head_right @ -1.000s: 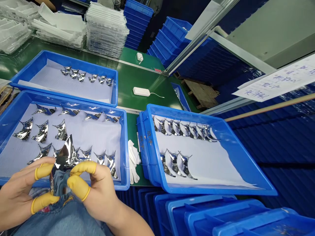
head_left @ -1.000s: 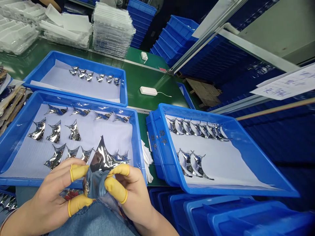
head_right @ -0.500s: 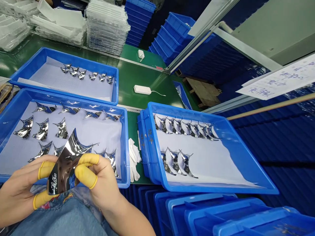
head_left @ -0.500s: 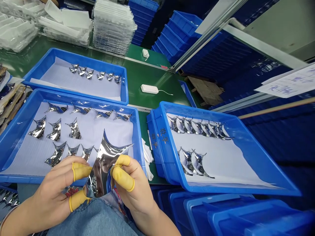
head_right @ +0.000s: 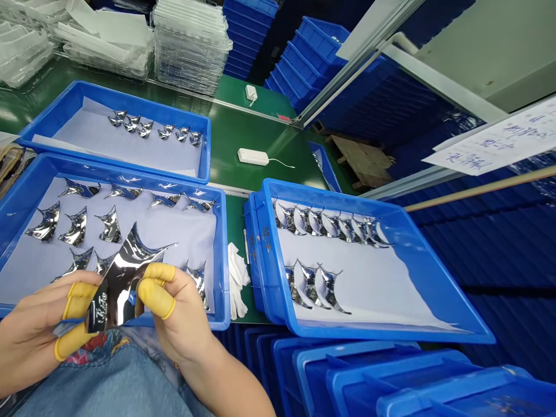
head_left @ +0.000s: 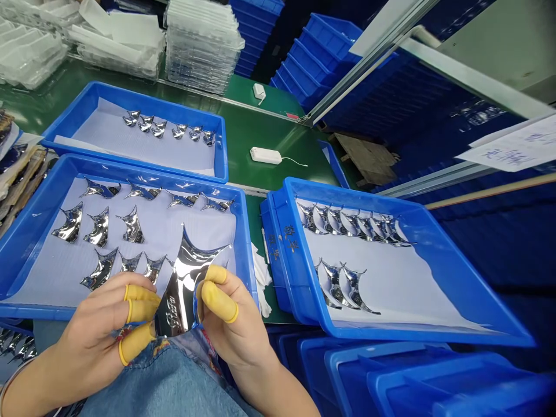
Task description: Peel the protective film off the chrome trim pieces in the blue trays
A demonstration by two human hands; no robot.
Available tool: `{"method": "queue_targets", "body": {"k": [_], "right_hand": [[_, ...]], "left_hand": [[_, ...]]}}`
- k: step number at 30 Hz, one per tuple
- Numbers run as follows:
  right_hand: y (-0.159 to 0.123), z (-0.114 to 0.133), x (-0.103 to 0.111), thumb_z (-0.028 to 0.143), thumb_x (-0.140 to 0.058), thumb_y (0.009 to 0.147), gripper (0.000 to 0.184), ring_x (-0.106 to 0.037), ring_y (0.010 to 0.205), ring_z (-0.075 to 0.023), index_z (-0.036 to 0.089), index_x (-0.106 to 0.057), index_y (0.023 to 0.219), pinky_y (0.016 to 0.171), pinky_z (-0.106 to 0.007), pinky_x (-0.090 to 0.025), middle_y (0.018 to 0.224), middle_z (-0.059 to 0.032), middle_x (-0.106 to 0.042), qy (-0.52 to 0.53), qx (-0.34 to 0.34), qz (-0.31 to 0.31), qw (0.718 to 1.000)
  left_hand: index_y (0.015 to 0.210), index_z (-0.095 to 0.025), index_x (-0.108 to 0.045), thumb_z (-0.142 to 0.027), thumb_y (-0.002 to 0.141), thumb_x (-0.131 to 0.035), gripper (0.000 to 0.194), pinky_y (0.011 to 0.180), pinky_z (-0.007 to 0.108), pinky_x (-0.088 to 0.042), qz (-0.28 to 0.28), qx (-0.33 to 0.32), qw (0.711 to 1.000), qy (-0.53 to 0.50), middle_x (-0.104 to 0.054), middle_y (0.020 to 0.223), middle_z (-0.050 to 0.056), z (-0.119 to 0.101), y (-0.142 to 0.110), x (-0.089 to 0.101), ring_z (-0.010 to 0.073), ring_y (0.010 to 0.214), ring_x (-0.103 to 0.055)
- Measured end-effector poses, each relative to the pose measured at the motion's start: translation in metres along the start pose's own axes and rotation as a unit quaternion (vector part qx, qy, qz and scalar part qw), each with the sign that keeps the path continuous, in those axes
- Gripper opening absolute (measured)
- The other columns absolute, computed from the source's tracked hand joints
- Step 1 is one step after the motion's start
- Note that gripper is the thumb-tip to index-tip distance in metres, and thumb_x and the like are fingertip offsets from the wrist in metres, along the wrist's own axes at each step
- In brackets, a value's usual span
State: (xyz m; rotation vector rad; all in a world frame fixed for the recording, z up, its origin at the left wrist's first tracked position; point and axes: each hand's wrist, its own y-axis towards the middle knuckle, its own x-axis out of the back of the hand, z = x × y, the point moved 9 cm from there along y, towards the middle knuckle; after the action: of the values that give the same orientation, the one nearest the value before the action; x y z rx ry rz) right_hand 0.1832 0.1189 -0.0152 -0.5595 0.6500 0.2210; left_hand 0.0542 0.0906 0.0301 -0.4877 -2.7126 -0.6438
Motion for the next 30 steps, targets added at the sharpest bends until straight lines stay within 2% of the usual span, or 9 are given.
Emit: {"method": "queue_targets", "body": {"k": [5, 8, 13, 17, 24, 27, 30], "right_hand": [[0.006, -0.001, 0.002, 0.042, -0.088, 0.068, 0.03, -0.049, 0.055, -0.0095, 0.018, -0.071, 0.073, 0.059, -0.023, -0.041, 0.062, 0.0024, -0.06, 0.005, 0.011, 0.002, 1.0], [0.013, -0.014, 0.007, 0.04, -0.091, 0.064, 0.032, -0.05, 0.057, -0.009, 0.017, -0.07, 0.072, 0.059, -0.021, -0.04, 0.063, 0.0023, -0.062, 0.025, -0.016, -0.011, 1.0], [0.018, -0.048, 0.01, 0.037, -0.094, 0.056, 0.036, -0.051, 0.058, -0.0085, 0.015, -0.07, 0.072, 0.057, -0.019, -0.042, 0.063, 0.0026, -0.061, 0.063, -0.117, -0.034, 0.991], [0.017, -0.063, 0.004, 0.036, -0.093, 0.057, 0.033, -0.055, 0.06, -0.0107, 0.015, -0.073, 0.074, 0.063, -0.022, -0.048, 0.063, 0.0019, -0.062, 0.079, -0.159, -0.021, 0.984], [0.017, -0.062, 0.004, 0.036, -0.094, 0.056, 0.035, -0.057, 0.061, -0.0108, 0.014, -0.074, 0.076, 0.06, -0.021, -0.047, 0.065, 0.001, -0.064, 0.075, -0.154, -0.025, 0.985], [0.018, -0.053, 0.01, 0.036, -0.094, 0.057, 0.034, -0.053, 0.059, -0.0086, 0.014, -0.073, 0.073, 0.059, -0.019, -0.045, 0.065, 0.0015, -0.064, 0.067, -0.12, -0.037, 0.99], [0.019, -0.039, 0.016, 0.035, -0.095, 0.056, 0.033, -0.052, 0.058, -0.0084, 0.015, -0.072, 0.07, 0.059, -0.019, -0.043, 0.064, 0.0018, -0.065, 0.058, -0.081, -0.046, 0.994]], "left_hand": [[0.107, -0.022, -0.061, -0.002, 0.082, -0.067, 0.032, 0.082, 0.035, -0.053, -0.018, -0.011, 0.998, -0.059, -0.068, 0.085, 0.001, -0.002, -0.006, 0.001, 0.0194, 0.089, -0.059], [0.115, -0.024, -0.059, -0.001, 0.081, -0.068, 0.042, 0.08, 0.036, -0.053, -0.031, -0.004, 0.995, -0.091, -0.066, 0.086, 0.001, -0.005, -0.006, 0.002, 0.0195, 0.088, -0.057], [0.103, -0.022, -0.061, -0.004, 0.086, -0.065, 0.025, 0.073, 0.032, -0.053, -0.046, -0.014, 0.996, -0.076, -0.061, 0.075, 0.0, -0.017, 0.003, 0.005, 0.0177, 0.083, -0.057], [0.096, -0.02, -0.06, -0.009, 0.091, -0.061, 0.012, 0.071, 0.028, -0.054, -0.067, -0.017, 0.996, -0.053, -0.061, 0.073, 0.0, -0.022, 0.01, 0.008, 0.0157, 0.082, -0.056], [0.095, -0.02, -0.062, -0.013, 0.092, -0.061, 0.007, 0.068, 0.026, -0.055, -0.09, -0.005, 0.995, -0.041, -0.062, 0.073, 0.001, -0.022, 0.011, 0.01, 0.0148, 0.079, -0.058], [0.085, -0.02, -0.061, -0.016, 0.092, -0.063, 0.008, 0.066, 0.027, -0.056, -0.085, -0.005, 0.996, -0.04, -0.062, 0.069, 0.001, -0.022, 0.009, 0.009, 0.0158, 0.076, -0.059], [0.088, -0.021, -0.062, -0.015, 0.09, -0.064, 0.007, 0.065, 0.028, -0.056, -0.08, 0.0, 0.996, -0.034, -0.063, 0.068, 0.0, -0.018, 0.007, 0.011, 0.0164, 0.075, -0.059]]}}
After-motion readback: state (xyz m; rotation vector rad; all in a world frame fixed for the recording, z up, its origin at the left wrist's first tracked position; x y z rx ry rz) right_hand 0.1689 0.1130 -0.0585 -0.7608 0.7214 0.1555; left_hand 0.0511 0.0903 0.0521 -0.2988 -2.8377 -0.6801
